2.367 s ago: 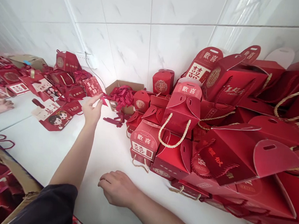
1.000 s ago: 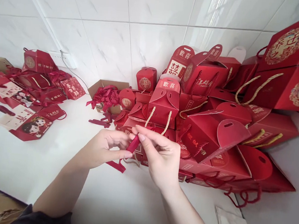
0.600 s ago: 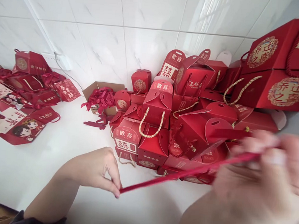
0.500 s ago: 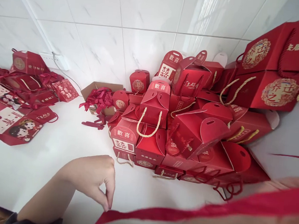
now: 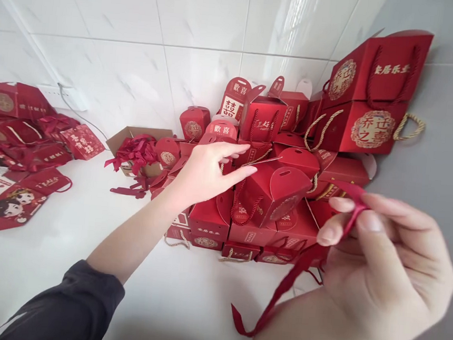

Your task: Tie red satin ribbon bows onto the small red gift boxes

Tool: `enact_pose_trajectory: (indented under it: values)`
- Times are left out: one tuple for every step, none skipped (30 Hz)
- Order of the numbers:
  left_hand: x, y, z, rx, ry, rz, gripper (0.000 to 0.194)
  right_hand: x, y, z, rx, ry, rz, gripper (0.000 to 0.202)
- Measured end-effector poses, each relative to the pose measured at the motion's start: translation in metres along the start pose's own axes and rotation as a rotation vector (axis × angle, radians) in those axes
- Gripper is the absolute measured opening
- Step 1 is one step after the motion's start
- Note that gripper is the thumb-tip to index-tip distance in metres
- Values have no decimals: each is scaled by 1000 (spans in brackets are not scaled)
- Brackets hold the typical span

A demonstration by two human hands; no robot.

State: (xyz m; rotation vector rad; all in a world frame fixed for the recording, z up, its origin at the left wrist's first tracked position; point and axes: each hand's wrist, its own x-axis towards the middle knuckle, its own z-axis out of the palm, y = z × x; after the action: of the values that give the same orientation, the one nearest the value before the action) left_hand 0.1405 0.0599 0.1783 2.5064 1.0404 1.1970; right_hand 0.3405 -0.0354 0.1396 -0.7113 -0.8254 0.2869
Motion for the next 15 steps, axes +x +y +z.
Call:
enact_pose_trajectory:
  values:
    - [8,-3,6,66,-19,-21,38,-3,-4,6,-3,-9,2,24]
    - [14,-6,12,140,-43,-38,35,-5,-7,11,-7,-12,1,24]
    - [18,-7,17,217,-63,-44,34,-7,-9,14,-11,-19,4,24]
    - [21,-8,20,289,-71,-36,35,-8,-10,15,-18,-31,9,24]
    - [22,-8,23,348,-61,-17,38,-8,-10,15,-18,-40,12,24]
    - [22,-7,24,388,-37,9,39,-7,-9,14,-10,-47,7,23]
    - [21,-5,24,409,0,39,39,-7,-7,13,-2,-54,-3,21]
    - [19,-3,22,417,48,67,38,-6,-5,12,2,-56,-19,19]
    - [15,-1,17,416,106,92,38,-6,-3,10,3,-50,-43,16]
    - [10,2,10,415,176,113,38,-6,-1,9,-2,-46,-61,13]
    - [4,5,0,418,255,133,37,-6,0,8,-9,-49,-66,10]
    - [-4,8,-12,426,342,148,37,-7,0,7,-14,-61,-58,9]
    - [-13,11,-26,436,428,155,35,-8,-1,5,-16,-89,-36,9]
    - [-25,13,-43,437,501,147,33,-10,-3,4,-18,-129,-9,11]
    - [-38,15,-60,424,562,122,31,-12,-5,3,-20,-183,22,13]
